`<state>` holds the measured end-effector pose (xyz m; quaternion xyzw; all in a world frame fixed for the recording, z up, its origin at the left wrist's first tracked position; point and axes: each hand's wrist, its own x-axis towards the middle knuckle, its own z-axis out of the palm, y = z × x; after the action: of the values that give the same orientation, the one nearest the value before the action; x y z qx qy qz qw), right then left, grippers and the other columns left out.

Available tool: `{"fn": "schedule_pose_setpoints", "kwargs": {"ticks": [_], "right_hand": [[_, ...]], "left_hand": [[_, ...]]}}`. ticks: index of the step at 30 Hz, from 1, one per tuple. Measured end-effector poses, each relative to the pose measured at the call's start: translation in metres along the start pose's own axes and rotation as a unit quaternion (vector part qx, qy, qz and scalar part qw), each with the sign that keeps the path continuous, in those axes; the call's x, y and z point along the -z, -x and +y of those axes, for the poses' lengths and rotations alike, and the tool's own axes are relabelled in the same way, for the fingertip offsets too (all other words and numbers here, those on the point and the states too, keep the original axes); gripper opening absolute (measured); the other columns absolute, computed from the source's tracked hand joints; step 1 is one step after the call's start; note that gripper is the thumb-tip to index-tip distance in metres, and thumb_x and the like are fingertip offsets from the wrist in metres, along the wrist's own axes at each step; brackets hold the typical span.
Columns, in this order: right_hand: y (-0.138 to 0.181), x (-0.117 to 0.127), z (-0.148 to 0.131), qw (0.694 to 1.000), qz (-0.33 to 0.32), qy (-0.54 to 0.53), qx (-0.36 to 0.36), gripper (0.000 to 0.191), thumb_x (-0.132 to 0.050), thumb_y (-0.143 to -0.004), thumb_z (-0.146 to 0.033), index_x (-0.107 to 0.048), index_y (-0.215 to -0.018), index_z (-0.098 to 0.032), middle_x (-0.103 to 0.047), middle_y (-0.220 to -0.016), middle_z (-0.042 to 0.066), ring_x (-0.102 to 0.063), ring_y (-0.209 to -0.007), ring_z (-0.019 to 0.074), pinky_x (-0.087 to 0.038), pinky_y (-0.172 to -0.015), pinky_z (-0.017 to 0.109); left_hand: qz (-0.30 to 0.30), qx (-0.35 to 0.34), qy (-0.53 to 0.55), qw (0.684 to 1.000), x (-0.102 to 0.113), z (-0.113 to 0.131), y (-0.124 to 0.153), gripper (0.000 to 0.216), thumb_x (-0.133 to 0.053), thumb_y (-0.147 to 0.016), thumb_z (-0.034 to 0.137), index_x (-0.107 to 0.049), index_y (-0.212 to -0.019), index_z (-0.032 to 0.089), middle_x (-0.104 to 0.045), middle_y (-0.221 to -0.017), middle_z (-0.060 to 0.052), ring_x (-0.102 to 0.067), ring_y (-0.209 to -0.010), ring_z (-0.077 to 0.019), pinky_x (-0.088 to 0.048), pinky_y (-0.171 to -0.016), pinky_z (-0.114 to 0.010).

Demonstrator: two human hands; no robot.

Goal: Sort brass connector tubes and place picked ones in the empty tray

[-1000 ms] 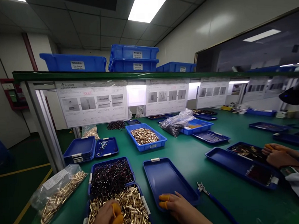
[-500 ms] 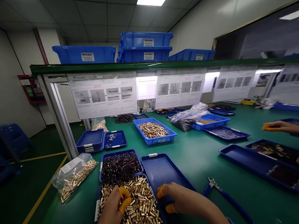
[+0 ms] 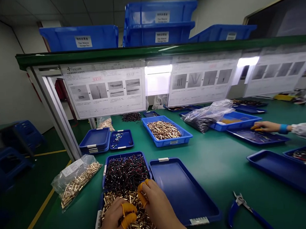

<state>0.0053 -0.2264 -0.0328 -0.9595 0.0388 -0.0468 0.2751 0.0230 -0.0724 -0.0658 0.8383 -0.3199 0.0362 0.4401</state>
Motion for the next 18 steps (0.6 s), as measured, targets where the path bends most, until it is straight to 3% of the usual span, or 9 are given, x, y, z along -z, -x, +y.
{"fn": "schedule_pose_setpoints", "kwargs": {"ticks": [5,8,12,18], "right_hand": [[-0.023,-0.012,0.005,0.999,0.039,-0.016,0.008,0.018,-0.042,-0.081,-0.02,-0.057,-0.09,-0.02,-0.055,-0.097,0.005,-0.048,-0.098,0.0164,-0.044,-0.085,0.032],[-0.027,-0.014,0.002,0.999,0.038,-0.016,0.004,0.017,-0.04,-0.08,-0.017,-0.057,-0.086,-0.019,-0.054,-0.094,0.004,-0.05,-0.094,0.0148,-0.045,-0.082,0.031],[-0.016,-0.004,-0.001,0.999,0.048,-0.013,-0.009,0.021,-0.036,-0.081,-0.016,-0.056,-0.084,-0.019,-0.054,-0.093,0.003,-0.05,-0.091,0.0146,-0.045,-0.079,0.031],[0.008,0.008,0.0,0.999,0.004,-0.039,0.004,0.023,-0.036,-0.082,-0.014,-0.056,-0.089,-0.022,-0.054,-0.093,0.002,-0.05,-0.089,0.0132,-0.045,-0.079,0.031]], "left_hand": [[0.0,0.026,-0.008,1.0,-0.001,0.001,0.0,0.034,-0.04,-0.086,0.043,-0.059,-0.077,0.016,-0.055,-0.078,-0.005,-0.047,-0.077,-0.0175,-0.037,-0.072,-0.028],[-0.009,0.05,-0.003,0.999,0.002,0.006,0.0,0.022,-0.046,-0.084,0.034,-0.059,-0.076,0.017,-0.054,-0.077,-0.004,-0.047,-0.077,-0.0173,-0.037,-0.081,-0.031],[-0.006,0.108,0.023,0.994,0.007,0.013,0.0,0.015,-0.048,-0.081,0.023,-0.062,-0.088,0.021,-0.057,-0.087,-0.004,-0.049,-0.086,-0.0196,-0.038,-0.081,-0.032],[0.04,0.183,0.066,0.98,0.012,0.019,0.002,0.028,-0.042,-0.083,0.03,-0.058,-0.104,0.02,-0.056,-0.088,-0.006,-0.052,-0.077,-0.0178,-0.042,-0.069,-0.028]]}}
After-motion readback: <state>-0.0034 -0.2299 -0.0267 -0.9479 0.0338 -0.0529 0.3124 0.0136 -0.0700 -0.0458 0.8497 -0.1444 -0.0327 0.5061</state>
